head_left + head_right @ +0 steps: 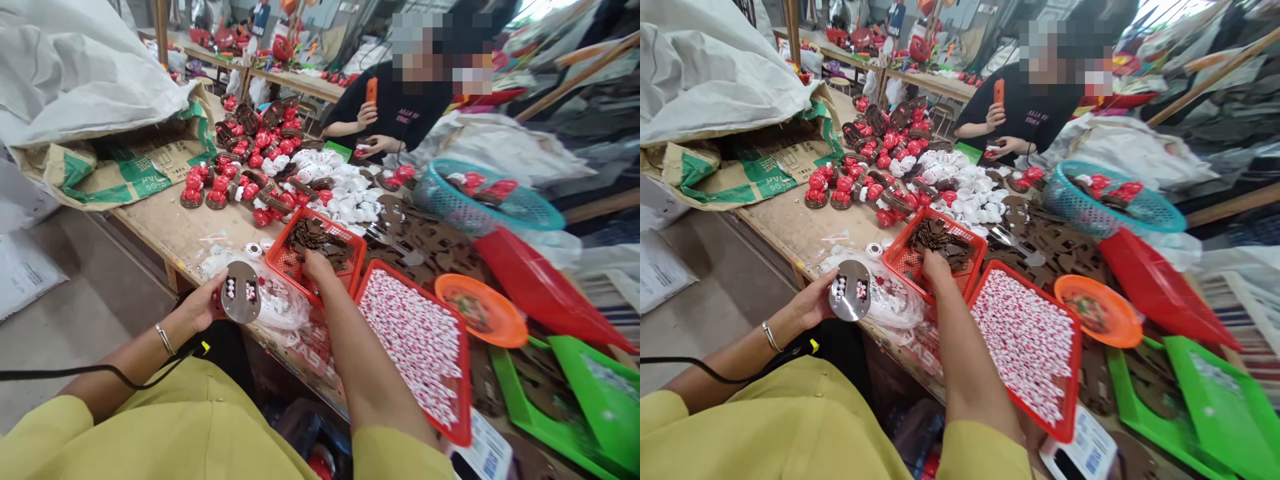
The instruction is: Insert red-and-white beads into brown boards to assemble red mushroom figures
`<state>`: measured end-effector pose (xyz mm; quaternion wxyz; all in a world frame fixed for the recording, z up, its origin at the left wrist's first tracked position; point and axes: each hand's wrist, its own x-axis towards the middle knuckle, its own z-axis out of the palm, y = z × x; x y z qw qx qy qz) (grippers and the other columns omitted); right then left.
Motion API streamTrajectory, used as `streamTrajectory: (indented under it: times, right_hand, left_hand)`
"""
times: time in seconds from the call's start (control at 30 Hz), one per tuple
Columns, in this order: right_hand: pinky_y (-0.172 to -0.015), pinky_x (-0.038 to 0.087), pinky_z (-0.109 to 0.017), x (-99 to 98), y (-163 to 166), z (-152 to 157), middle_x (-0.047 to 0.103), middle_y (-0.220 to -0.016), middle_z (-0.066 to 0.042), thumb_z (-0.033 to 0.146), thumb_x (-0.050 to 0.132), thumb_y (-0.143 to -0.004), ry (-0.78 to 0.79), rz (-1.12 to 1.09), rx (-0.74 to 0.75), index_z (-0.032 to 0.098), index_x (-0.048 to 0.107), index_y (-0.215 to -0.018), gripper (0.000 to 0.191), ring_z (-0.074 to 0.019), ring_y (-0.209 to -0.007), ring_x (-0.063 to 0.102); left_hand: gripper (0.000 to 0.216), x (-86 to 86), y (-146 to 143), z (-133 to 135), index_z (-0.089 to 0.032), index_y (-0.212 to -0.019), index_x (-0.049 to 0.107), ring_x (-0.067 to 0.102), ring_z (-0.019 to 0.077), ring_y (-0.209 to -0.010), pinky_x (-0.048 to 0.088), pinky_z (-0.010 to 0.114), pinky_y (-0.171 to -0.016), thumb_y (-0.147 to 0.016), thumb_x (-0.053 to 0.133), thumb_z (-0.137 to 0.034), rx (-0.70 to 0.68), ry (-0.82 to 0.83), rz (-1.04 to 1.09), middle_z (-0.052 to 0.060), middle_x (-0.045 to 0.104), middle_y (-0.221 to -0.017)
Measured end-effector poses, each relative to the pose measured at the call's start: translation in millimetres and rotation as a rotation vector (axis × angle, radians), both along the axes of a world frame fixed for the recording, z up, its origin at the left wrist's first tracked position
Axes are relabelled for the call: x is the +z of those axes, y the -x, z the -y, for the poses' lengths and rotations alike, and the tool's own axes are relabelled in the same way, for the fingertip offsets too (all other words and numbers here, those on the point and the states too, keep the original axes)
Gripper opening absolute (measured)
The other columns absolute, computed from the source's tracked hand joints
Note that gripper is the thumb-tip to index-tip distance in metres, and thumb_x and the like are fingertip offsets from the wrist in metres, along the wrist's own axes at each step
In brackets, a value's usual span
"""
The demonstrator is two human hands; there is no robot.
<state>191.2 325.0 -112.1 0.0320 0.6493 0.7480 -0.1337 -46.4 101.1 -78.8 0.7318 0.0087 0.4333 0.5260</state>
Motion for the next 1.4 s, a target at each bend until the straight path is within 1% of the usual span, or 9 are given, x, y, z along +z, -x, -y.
streamTrajectory:
  times: [0.23, 0.4, 0.5, 0.6, 0.73, 0.83, 0.93, 1.27, 1.4]
  right_hand:
    - [-0.099, 0.041, -0.047, 2.0, 6.7, 4.6, 0.066, -0.102, -0.022, 0.01, 0.06, -0.076, -0.032, -0.338, -0.191, 0.009, 0.061, -0.105, 0.03, -0.0325, -0.111, 0.059]
    - [-0.07, 0.054, -0.031, 23.9, -9.9, 16.8, 0.065, -0.084, -0.005, 0.021, 0.048, -0.078, -0.001, -0.79, -0.308, 0.02, 0.06, -0.101, 0.026, -0.019, -0.079, 0.063]
    - [-0.052, 0.047, -0.023, 33.9, -13.1, 45.9, 0.06, -0.072, -0.002, 0.037, 0.053, -0.078, 0.186, -1.276, -0.363, 0.021, 0.058, -0.087, 0.018, -0.0154, -0.065, 0.058]
    - [-0.042, 0.032, -0.018, 32.3, -1.7, 84.4, 0.052, -0.06, 0.002, 0.052, 0.069, -0.071, 0.407, -1.597, -0.361, 0.021, 0.052, -0.072, 0.035, -0.0116, -0.053, 0.047]
    - [-0.048, 0.035, -0.02, 16.8, 30.5, 126.9, 0.051, -0.058, 0.005, 0.044, 0.075, -0.072, 0.202, -1.138, -0.041, 0.02, 0.064, -0.082, 0.028, -0.0105, -0.051, 0.045]
    - [-0.073, 0.046, -0.026, 5.1, 55.4, 141.5, 0.067, -0.085, -0.003, 0.026, 0.061, -0.085, 0.025, -0.511, 0.213, 0.021, 0.072, -0.103, 0.021, -0.0168, -0.079, 0.061]
    - [-0.082, 0.045, -0.028, -3.2, 73.3, 143.5, 0.068, -0.1, -0.01, 0.018, 0.056, -0.087, 0.035, -0.192, 0.286, 0.02, 0.075, -0.099, 0.023, -0.0219, -0.096, 0.062]
    - [-0.081, 0.045, -0.026, 12.2, 72.5, 145.5, 0.07, -0.095, -0.01, 0.014, 0.053, -0.088, -0.005, -0.244, 0.269, 0.014, 0.071, -0.092, 0.019, -0.0188, -0.09, 0.064]
    - [-0.071, 0.049, -0.027, 40.2, 75.5, 162.9, 0.072, -0.088, -0.005, 0.026, 0.056, -0.088, -0.095, -0.634, 0.231, 0.018, 0.07, -0.098, 0.018, -0.0174, -0.075, 0.065]
  left_hand:
    - [0.034, 1.0, 10.9, 3.4, -0.017, -0.106, 0.069, 0.068, 0.0236, -0.081, 0.057, 0.043, -0.076, -0.085, 0.064, -0.044, 0.041, 0.003, -0.052, 0.01, 0.072, -0.097]
    - [0.039, 3.7, 32.3, 3.7, -0.019, -0.117, 0.066, 0.069, 0.0242, -0.086, 0.057, 0.044, -0.079, -0.086, 0.063, -0.043, 0.142, 0.015, -0.09, 0.01, 0.071, -0.103]
    - [0.041, 4.5, 38.7, 2.4, -0.021, -0.12, 0.064, 0.068, 0.0244, -0.087, 0.058, 0.044, -0.079, -0.086, 0.063, -0.043, 0.17, 0.022, -0.108, 0.009, 0.071, -0.104]
    - [0.038, 5.8, 39.2, 1.5, -0.021, -0.118, 0.065, 0.068, 0.0241, -0.086, 0.058, 0.044, -0.077, -0.087, 0.063, -0.043, 0.172, 0.019, -0.118, 0.009, 0.071, -0.105]
    - [0.033, 8.2, 37.4, 3.1, -0.021, -0.113, 0.067, 0.068, 0.0225, -0.081, 0.059, 0.04, -0.073, -0.087, 0.062, -0.042, 0.185, 0.022, -0.145, 0.007, 0.072, -0.099]
    - [0.032, 8.2, 36.8, 5.8, -0.019, -0.109, 0.068, 0.068, 0.0214, -0.076, 0.058, 0.039, -0.071, -0.086, 0.064, -0.041, 0.198, 0.039, -0.155, 0.006, 0.072, -0.094]
    - [0.033, 6.0, 37.2, 8.5, -0.018, -0.107, 0.069, 0.067, 0.0201, -0.07, 0.058, 0.037, -0.069, -0.083, 0.068, -0.04, 0.204, 0.051, -0.162, 0.006, 0.072, -0.089]
    - [0.037, -4.7, 38.5, 10.6, -0.018, -0.108, 0.068, 0.067, 0.0188, -0.07, 0.056, 0.033, -0.067, -0.08, 0.071, -0.041, 0.225, -0.005, -0.156, 0.005, 0.072, -0.087]
    - [0.037, -10.3, 26.2, 6.8, -0.018, -0.106, 0.068, 0.067, 0.0176, -0.069, 0.055, 0.03, -0.064, -0.079, 0.072, -0.043, 0.23, -0.054, -0.13, 0.005, 0.072, -0.088]
